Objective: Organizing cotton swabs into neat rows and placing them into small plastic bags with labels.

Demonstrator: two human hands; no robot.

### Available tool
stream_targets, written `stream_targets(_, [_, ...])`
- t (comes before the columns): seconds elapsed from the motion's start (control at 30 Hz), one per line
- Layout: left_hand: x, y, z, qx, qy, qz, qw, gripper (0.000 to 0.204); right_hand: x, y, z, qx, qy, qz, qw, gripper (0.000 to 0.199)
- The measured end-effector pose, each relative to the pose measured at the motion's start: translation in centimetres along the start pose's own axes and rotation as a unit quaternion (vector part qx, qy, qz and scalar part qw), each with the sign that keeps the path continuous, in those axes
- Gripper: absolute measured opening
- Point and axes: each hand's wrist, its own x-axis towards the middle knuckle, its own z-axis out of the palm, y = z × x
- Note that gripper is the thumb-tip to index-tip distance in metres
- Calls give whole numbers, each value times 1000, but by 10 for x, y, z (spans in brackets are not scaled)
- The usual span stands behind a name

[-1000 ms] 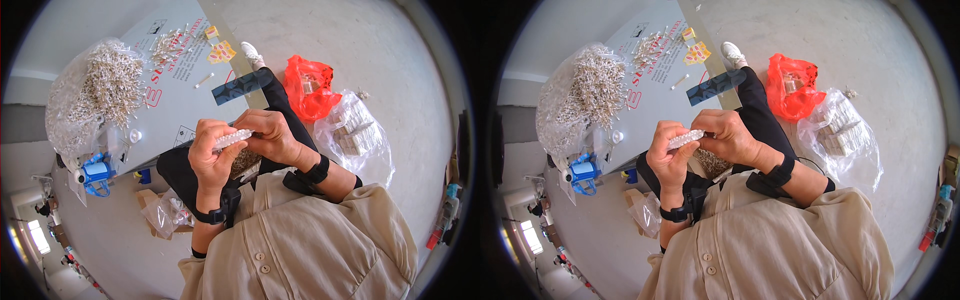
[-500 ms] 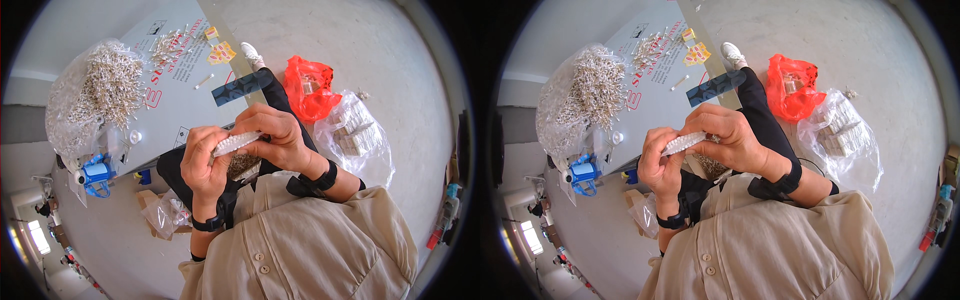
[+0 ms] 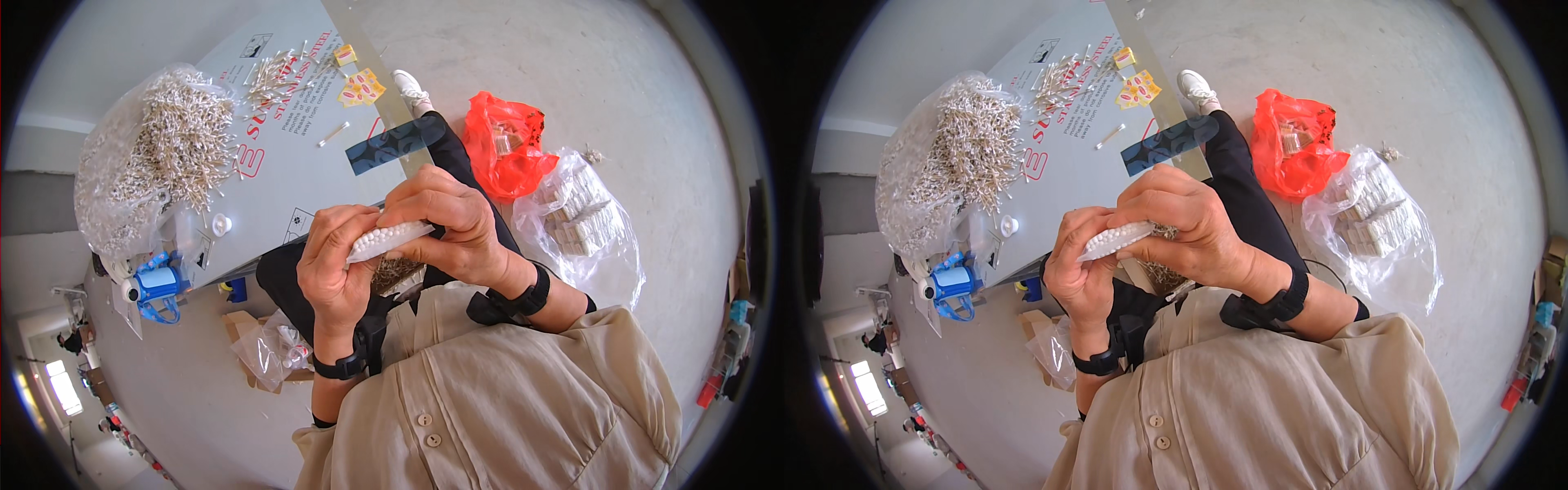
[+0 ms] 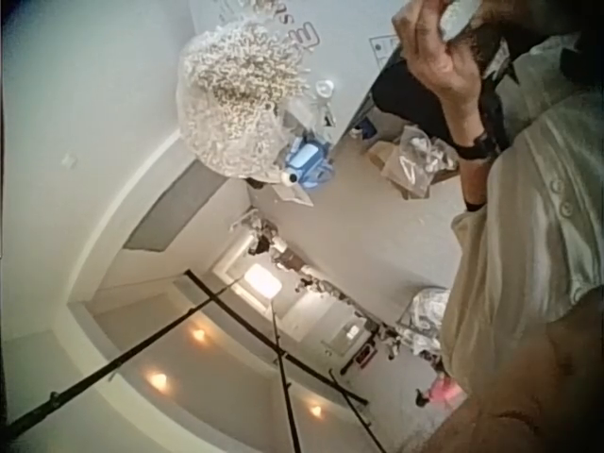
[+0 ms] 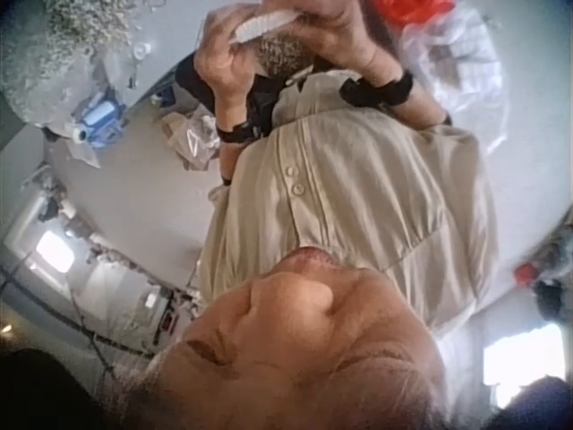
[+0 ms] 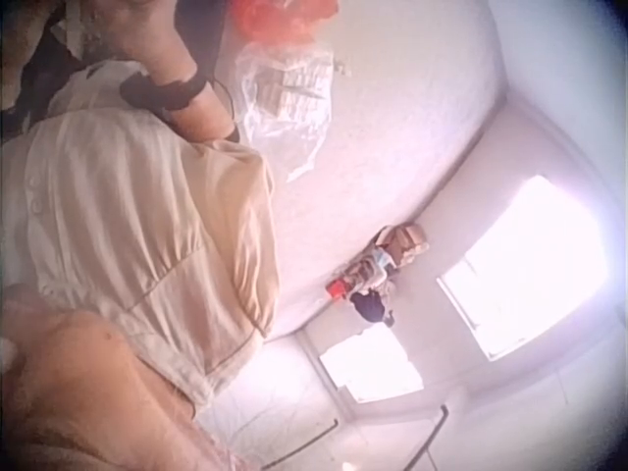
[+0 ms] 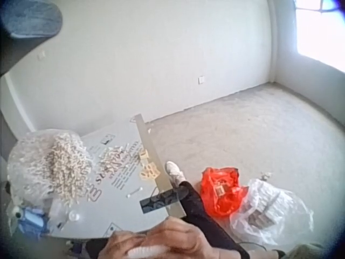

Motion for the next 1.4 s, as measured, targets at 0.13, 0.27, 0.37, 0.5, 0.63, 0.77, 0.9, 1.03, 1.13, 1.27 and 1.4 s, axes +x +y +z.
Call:
stream_targets(0.13, [-2, -3, 2, 1, 11, -12, 1000, 30, 2, 0, 2, -6, -6, 1, 1000, 33])
stream_targets(0.27, [-2, -10, 6, -20, 18, 1, 1000, 26, -5, 5, 5, 73, -2, 62, 995, 35])
stream_targets(0.37, [-5, -14, 8, -41, 21, -38, 998, 24, -7, 3, 2, 93, -10, 120, 988, 34])
stream_targets(0.5, [-10, -18, 10, -73, 42, -97, 992, 25, -5, -6, 2, 243, 6, 242, 939, 25])
stream_targets(0.63, [-11, -20, 11, -42, 44, -79, 995, 28, 3, -15, -5, 246, -13, 338, 908, 21])
stream_targets(0.77, [-12, -24, 10, 16, 33, -41, 998, 34, 6, -14, -2, 259, 25, 388, 884, 20])
stream_targets(0.9, [-12, -23, 11, 21, 35, -25, 999, 37, 7, -14, -2, 285, 48, 412, 864, 17])
stream_targets(1.03, [-13, -20, 10, -2, 27, -17, 999, 37, 4, -13, -1, 254, 29, 381, 889, 17])
stream_targets(1.13, [-13, -17, 12, -44, 38, -32, 998, 35, 4, -13, -1, 253, 27, 388, 886, 16])
stream_targets(1.27, [-12, -20, 10, -46, 19, -1, 999, 30, 3, -15, 1, 235, 25, 382, 893, 13])
stream_targets(1.4, [-14, -20, 12, -66, 21, -8, 998, 25, 5, -16, 2, 216, 36, 375, 901, 12])
